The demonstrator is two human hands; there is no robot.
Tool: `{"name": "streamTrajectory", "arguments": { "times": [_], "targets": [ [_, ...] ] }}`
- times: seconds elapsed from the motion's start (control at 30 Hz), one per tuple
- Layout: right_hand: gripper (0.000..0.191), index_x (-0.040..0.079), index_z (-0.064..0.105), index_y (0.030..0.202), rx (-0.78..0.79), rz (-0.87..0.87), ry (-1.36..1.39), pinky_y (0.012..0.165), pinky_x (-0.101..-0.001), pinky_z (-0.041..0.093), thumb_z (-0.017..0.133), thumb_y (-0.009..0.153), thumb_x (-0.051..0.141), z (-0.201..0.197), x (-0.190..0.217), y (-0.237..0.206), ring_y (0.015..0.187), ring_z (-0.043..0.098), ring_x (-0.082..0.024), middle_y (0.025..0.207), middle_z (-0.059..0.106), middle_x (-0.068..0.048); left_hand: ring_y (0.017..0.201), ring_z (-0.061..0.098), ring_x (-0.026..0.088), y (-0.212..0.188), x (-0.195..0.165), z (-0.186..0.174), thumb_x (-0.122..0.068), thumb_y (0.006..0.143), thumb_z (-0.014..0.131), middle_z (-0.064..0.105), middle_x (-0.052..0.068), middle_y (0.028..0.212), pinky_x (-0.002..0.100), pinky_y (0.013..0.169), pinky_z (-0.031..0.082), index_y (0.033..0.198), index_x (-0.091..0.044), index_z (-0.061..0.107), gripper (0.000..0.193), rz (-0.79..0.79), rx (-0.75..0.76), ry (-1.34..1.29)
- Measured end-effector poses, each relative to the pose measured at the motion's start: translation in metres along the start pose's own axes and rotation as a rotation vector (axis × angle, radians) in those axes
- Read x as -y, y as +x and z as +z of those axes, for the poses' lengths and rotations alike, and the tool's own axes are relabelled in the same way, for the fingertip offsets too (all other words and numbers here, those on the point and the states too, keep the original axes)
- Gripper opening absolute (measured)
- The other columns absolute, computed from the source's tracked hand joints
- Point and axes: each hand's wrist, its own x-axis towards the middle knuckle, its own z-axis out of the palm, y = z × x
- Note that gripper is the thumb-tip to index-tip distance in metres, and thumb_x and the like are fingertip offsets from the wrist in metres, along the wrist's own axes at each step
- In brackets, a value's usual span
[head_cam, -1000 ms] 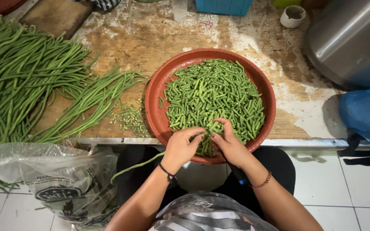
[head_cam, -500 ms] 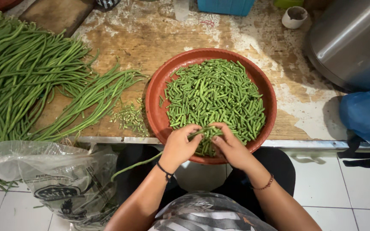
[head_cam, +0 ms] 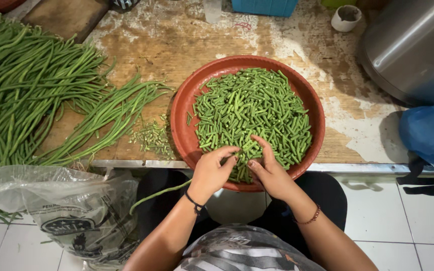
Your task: The person sits at a work table and snaps long green beans into short pieces over a large red basin, discarding the tips and trimmings onto the table. They occasionally use a small knife to cut off the bean tips and reach for new whole beans from the pile beside the basin.
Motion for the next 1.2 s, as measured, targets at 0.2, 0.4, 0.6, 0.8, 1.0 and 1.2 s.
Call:
{"name": "streamTrajectory", "arguments": {
  "times": [0.2, 0.4, 0.6, 0.8, 1.0, 1.2],
  "targets": [
    [0.048, 0.016, 0.029, 0.146, -0.031, 0.009, 0.019, 0.051, -0.0263, 0.042, 0.050, 0.102, 0.013, 0.002, -0.012, 0.005, 0.055, 0.045, -0.009, 0.069, 0.048, 0.000, 0.076, 0.074, 0.023, -0.003, 0.001, 0.001, -0.020, 0.089, 0.070, 0.079, 0.010, 0.102, 0.032, 0.068, 0.056, 0.113, -0.013, 0.076, 0.026, 0.037, -0.037, 0.051],
    [0.041, 0.013, 0.033, 0.142, -0.064, 0.027, 0.082, 0.052, -0.0264, 0.041, 0.051, 0.105, 0.015, 0.002, -0.018, 0.016, 0.060, 0.046, -0.008, 0.075, 0.052, 0.001, 0.071, 0.072, 0.024, -0.007, 0.002, 0.006, -0.020, 0.089, 0.071, 0.080, 0.010, 0.100, 0.032, 0.067, 0.055, 0.111, -0.012, 0.077, 0.025, 0.025, 0.031, 0.100],
    [0.047, 0.018, 0.036, 0.146, 0.069, 0.069, 0.016, 0.048, -0.0264, 0.040, 0.049, 0.101, 0.015, -0.005, -0.010, 0.008, 0.052, 0.046, -0.010, 0.064, 0.049, 0.000, 0.071, 0.073, 0.022, 0.000, 0.003, 0.001, -0.018, 0.089, 0.070, 0.079, 0.012, 0.094, 0.032, 0.066, 0.055, 0.110, -0.008, 0.072, 0.023, 0.025, -0.024, -0.020],
    [0.035, 0.012, 0.045, 0.139, -0.010, -0.005, -0.022, 0.054, -0.0254, 0.043, 0.049, 0.104, 0.013, -0.004, -0.015, 0.009, 0.059, 0.047, -0.007, 0.070, 0.051, 0.002, 0.063, 0.070, 0.019, 0.000, 0.002, -0.003, -0.017, 0.086, 0.074, 0.078, 0.011, 0.095, 0.031, 0.062, 0.054, 0.107, -0.010, 0.074, 0.023, -0.050, -0.015, 0.048],
    [0.051, 0.015, 0.030, 0.149, 0.035, -0.001, 0.049, 0.051, -0.0262, 0.040, 0.049, 0.102, 0.013, -0.004, -0.017, 0.009, 0.055, 0.043, -0.009, 0.066, 0.047, 0.001, 0.057, 0.062, 0.016, 0.001, 0.004, -0.003, -0.016, 0.088, 0.071, 0.079, 0.009, 0.092, 0.030, 0.057, 0.050, 0.107, -0.008, 0.073, 0.021, -0.022, -0.024, -0.025],
    [0.058, 0.014, 0.022, 0.151, 0.026, -0.039, 0.036, 0.051, -0.0269, 0.042, 0.050, 0.101, 0.011, 0.007, -0.013, 0.007, 0.055, 0.046, -0.010, 0.065, 0.050, 0.000, 0.056, 0.061, 0.016, 0.000, 0.003, 0.001, -0.016, 0.087, 0.072, 0.078, 0.009, 0.091, 0.032, 0.056, 0.049, 0.107, -0.008, 0.073, 0.021, -0.016, -0.054, -0.004]
  ]
}}
